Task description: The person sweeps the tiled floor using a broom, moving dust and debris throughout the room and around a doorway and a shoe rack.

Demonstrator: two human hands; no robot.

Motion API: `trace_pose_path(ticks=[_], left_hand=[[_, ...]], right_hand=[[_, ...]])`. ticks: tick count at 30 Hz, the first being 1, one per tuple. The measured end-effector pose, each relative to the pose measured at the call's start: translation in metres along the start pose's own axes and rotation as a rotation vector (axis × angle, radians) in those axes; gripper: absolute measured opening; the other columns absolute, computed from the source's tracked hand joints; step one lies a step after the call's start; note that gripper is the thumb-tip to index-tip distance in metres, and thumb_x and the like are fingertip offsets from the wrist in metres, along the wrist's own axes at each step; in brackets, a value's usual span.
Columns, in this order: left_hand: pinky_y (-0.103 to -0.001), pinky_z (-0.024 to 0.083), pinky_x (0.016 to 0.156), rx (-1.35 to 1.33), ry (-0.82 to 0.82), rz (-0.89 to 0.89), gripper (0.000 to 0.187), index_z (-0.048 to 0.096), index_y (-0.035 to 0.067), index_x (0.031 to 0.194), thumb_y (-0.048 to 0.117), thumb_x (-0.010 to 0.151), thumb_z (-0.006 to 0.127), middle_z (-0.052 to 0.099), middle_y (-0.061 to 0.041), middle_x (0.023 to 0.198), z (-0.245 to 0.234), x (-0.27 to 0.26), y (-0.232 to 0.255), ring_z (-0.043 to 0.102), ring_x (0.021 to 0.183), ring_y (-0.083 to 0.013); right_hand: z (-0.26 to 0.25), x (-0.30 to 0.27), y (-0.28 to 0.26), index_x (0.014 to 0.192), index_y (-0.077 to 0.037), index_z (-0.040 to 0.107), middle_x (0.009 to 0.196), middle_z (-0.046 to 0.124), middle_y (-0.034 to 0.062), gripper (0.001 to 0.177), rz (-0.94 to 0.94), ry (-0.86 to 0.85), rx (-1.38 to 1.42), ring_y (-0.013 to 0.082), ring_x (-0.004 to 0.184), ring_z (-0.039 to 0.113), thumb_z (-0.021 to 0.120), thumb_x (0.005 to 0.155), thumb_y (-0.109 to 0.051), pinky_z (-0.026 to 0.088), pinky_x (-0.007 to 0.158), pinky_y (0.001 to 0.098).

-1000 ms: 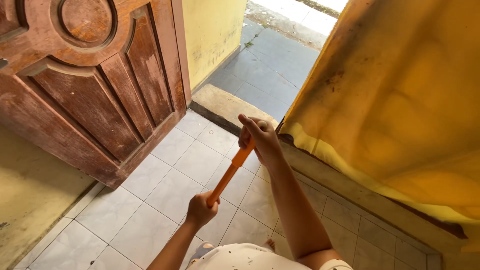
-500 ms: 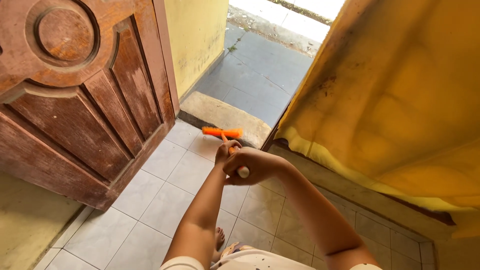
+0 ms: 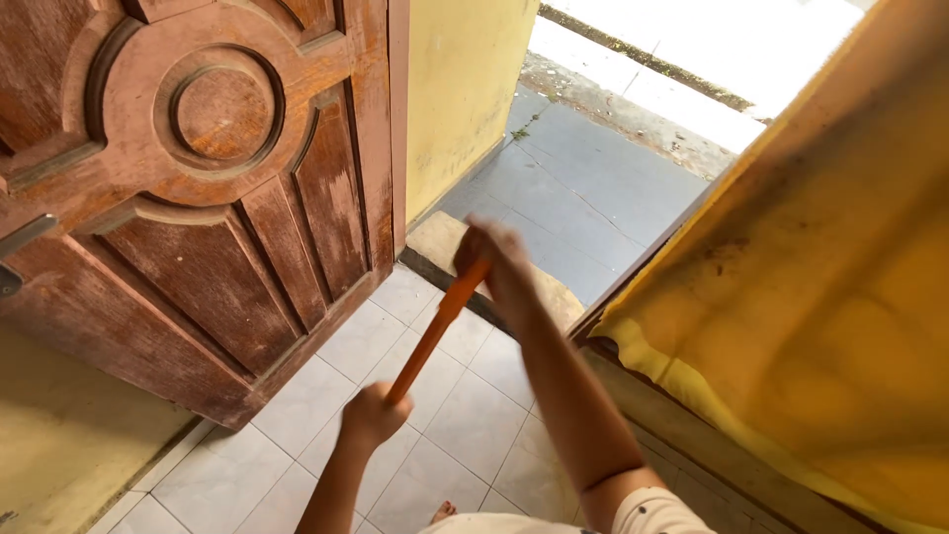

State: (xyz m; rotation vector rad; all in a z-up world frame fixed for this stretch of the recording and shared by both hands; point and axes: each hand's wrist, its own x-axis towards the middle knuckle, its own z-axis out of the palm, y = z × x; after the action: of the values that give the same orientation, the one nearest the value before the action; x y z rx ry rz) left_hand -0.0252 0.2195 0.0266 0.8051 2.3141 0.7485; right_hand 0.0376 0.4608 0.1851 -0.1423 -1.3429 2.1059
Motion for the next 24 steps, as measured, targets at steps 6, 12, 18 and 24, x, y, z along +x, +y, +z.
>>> trace_pose_path(ticks=[6,12,18,24], left_hand=[[-0.044,0.055,0.067,-0.134,0.219,0.088,0.027,0.083,0.02,0.08,0.022,0.08,0.056,0.075,-0.01,0.08,0.033,0.045,-0.027,0.07,0.076,-0.0348],[-0.042,0.055,0.066,-0.441,0.309,0.512,0.024,0.075,0.014,0.083,0.012,0.085,0.05,0.071,-0.016,0.078,0.071,0.143,0.055,0.069,0.074,-0.0388],[-0.046,0.049,0.081,-0.495,0.242,0.614,0.014,0.059,0.01,0.103,0.012,0.09,0.055,0.062,-0.02,0.099,0.092,0.218,0.055,0.061,0.093,-0.0416],[-0.05,0.041,0.099,-0.432,0.47,0.72,0.036,0.041,0.005,0.126,0.01,0.094,0.059,0.049,-0.024,0.12,-0.017,0.187,0.043,0.052,0.114,-0.0433]], right_hand=[[0.004,0.015,0.031,0.064,-0.01,0.05,0.055,0.049,0.0036,0.045,0.187,-0.04,0.011,0.0156,0.048,0.047,0.062,0.106,-0.019,0.042,0.049,0.0322],[0.037,0.006,-0.083,0.063,-0.005,0.057,0.054,0.052,0.0011,0.049,-0.084,-0.095,-0.554,0.0106,0.048,0.047,0.064,0.108,-0.024,0.038,0.046,0.0272],[0.101,-0.016,-0.038,0.066,-0.004,0.052,0.067,0.055,0.0082,0.038,-0.41,-0.739,-1.042,0.0158,0.07,0.053,0.073,0.098,-0.01,0.05,0.075,0.0364],[0.159,-0.053,-0.075,0.074,0.001,0.062,0.062,0.055,0.0065,0.017,-0.314,-0.101,-0.98,0.0113,0.055,0.049,0.067,0.09,-0.002,0.041,0.049,0.0281]])
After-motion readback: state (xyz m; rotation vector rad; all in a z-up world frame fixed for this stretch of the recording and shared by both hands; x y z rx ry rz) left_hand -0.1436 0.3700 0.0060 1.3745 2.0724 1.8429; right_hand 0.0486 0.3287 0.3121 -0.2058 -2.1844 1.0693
